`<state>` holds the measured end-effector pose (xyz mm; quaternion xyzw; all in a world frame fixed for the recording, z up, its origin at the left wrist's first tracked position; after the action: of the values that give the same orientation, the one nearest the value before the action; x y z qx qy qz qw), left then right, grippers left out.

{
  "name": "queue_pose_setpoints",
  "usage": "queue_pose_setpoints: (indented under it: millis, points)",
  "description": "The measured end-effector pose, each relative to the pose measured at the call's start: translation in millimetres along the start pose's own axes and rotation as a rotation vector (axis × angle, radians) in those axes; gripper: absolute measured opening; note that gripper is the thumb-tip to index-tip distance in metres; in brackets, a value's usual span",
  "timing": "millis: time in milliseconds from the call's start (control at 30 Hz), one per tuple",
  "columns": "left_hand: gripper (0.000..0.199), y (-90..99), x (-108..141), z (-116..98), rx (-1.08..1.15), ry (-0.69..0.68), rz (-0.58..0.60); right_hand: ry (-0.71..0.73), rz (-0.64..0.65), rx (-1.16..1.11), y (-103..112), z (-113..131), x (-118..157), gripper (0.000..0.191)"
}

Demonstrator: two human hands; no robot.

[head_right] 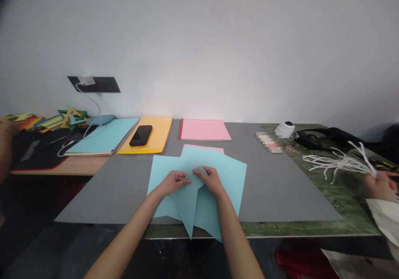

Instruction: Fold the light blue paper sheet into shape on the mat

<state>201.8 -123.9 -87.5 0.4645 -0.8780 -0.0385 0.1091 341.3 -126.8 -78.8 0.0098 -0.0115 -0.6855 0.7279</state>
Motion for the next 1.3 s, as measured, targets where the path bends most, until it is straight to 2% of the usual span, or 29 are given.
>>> queue_pose_setpoints:
  millis: [167, 400, 733, 900, 1133, 1300]
  points:
    - [0.041, 2.5, -1, -2, -0.029, -0.009, -0.027, 0.009, -0.015, -0.014, 1, -2, 0, 0.029]
    - [0.04, 2.0, 0, -3, 0.022, -0.024, -0.002, -0.012, -0.022, -0.051, 1, -6, 0, 0.029]
    - [0.036, 0.1, 1, -7, -0.11, -0.093, -0.011, 0.01, 0.014, 0.057, -2, -5, 0, 0.027]
    - [0.036, -0.2, 2, -9, -0.1, -0.113, -0.029, 0.034, 0.032, 0.071, -3, -4, 0, 0.025]
    - [0.032, -0.3, 3, -9, -0.081, -0.115, -0.034, 0.075, -0.131, -0.025, 12, -8, -5, 0.021]
    - [0.03, -0.6, 4, -12, -0.075, -0.14, -0.048, 0.081, -0.058, 0.014, 6, -8, -6, 0.02]
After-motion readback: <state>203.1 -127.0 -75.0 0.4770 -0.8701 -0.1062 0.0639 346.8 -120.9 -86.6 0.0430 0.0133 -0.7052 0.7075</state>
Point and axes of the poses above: each hand's wrist, its own x-axis away from the middle knuckle, its own y-axis out of the back of the hand, z = x × y, the point moved 6 cm from there along -x, towards the middle knuckle, and after that the axes turned 1 degree about z, right-handed, at the moved point
